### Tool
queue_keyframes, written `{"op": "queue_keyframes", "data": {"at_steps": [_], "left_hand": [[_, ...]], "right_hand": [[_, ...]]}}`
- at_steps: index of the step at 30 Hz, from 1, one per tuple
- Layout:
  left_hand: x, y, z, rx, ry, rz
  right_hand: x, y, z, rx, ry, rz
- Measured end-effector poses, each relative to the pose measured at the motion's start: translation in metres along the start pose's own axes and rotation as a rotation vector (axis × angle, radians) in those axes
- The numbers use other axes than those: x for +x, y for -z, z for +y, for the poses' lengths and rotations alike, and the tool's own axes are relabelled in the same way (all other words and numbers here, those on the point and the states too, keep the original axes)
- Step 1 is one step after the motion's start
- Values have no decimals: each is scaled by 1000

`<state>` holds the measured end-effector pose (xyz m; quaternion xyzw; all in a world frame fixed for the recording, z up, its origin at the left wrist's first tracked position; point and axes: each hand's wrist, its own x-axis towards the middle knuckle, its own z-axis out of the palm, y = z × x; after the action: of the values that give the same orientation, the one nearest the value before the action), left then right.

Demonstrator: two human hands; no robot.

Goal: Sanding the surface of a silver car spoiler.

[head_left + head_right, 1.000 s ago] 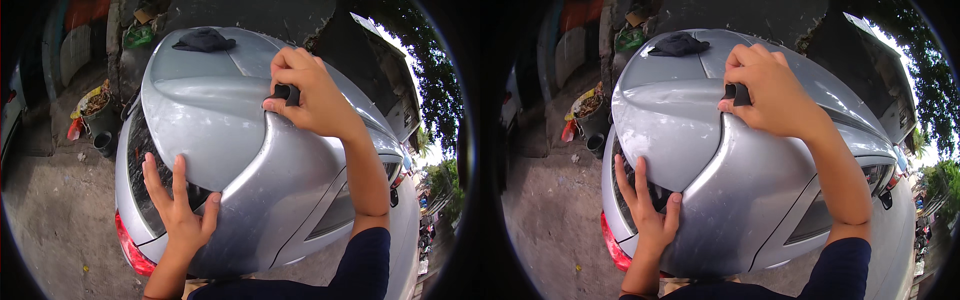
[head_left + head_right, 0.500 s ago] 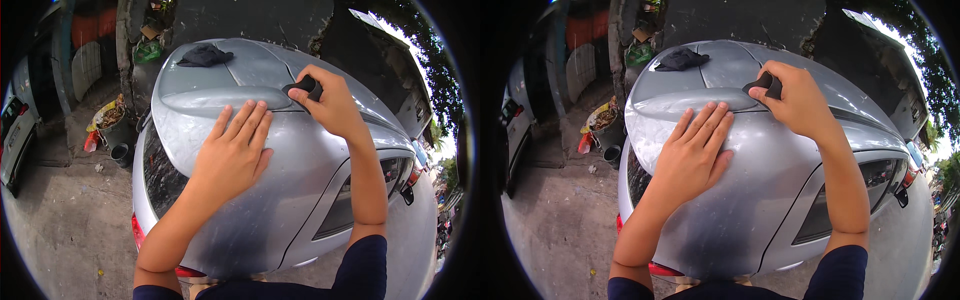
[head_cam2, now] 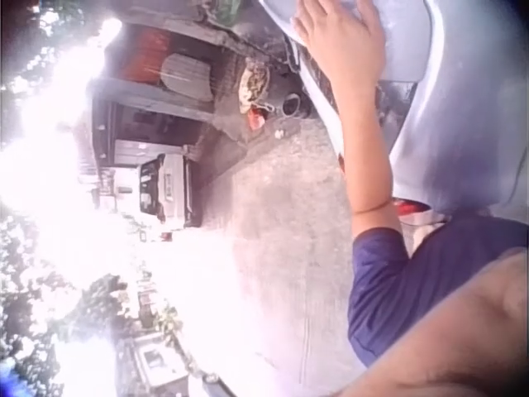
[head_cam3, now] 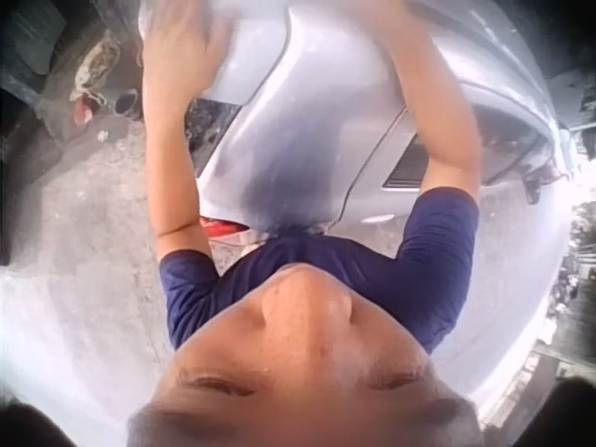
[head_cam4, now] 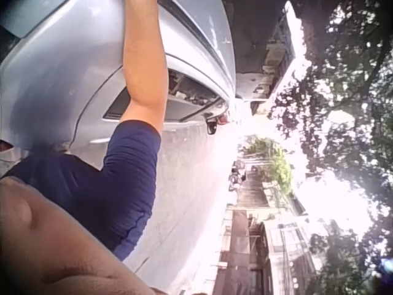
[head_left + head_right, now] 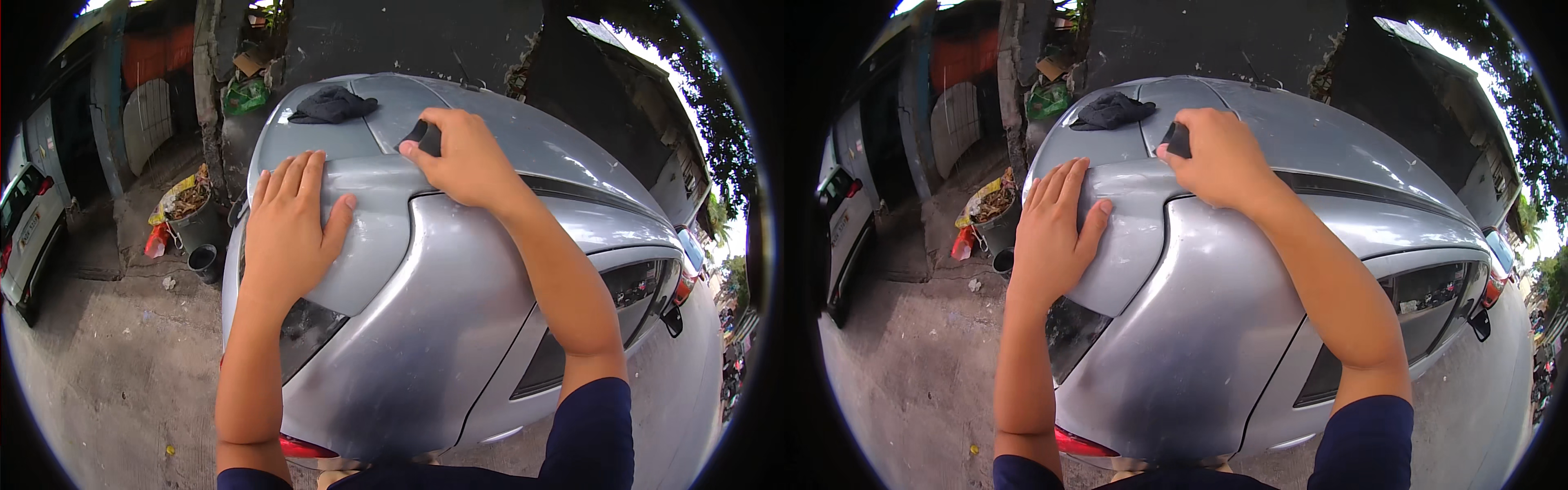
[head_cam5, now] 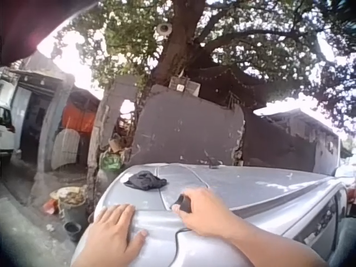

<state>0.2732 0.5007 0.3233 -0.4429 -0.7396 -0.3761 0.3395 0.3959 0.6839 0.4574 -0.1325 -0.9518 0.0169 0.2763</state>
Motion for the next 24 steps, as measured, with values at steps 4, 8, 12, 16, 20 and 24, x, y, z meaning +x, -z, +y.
{"op": "queue_keyframes", "data": {"at_steps": [4, 8, 12, 16, 20, 24], "left_hand": [[0, -2, -11, -71, -8, -18], [10, -4, 0, -71, -31, -35], [21, -2, -1, -65, 41, -158], [16, -9, -10, -53, 3, -88], [18, -8, -5, -49, 13, -118], [16, -11, -5, -53, 5, -81]], "right_hand": [[-8, 24, 2, -81, -116, -97], [-23, 54, 49, 46, -290, -5], [-28, 32, 21, -126, -279, -80], [-29, 14, 27, -167, -261, 38], [-35, 20, 20, -125, -369, -26], [-43, 14, 28, -139, -322, 89]]}}
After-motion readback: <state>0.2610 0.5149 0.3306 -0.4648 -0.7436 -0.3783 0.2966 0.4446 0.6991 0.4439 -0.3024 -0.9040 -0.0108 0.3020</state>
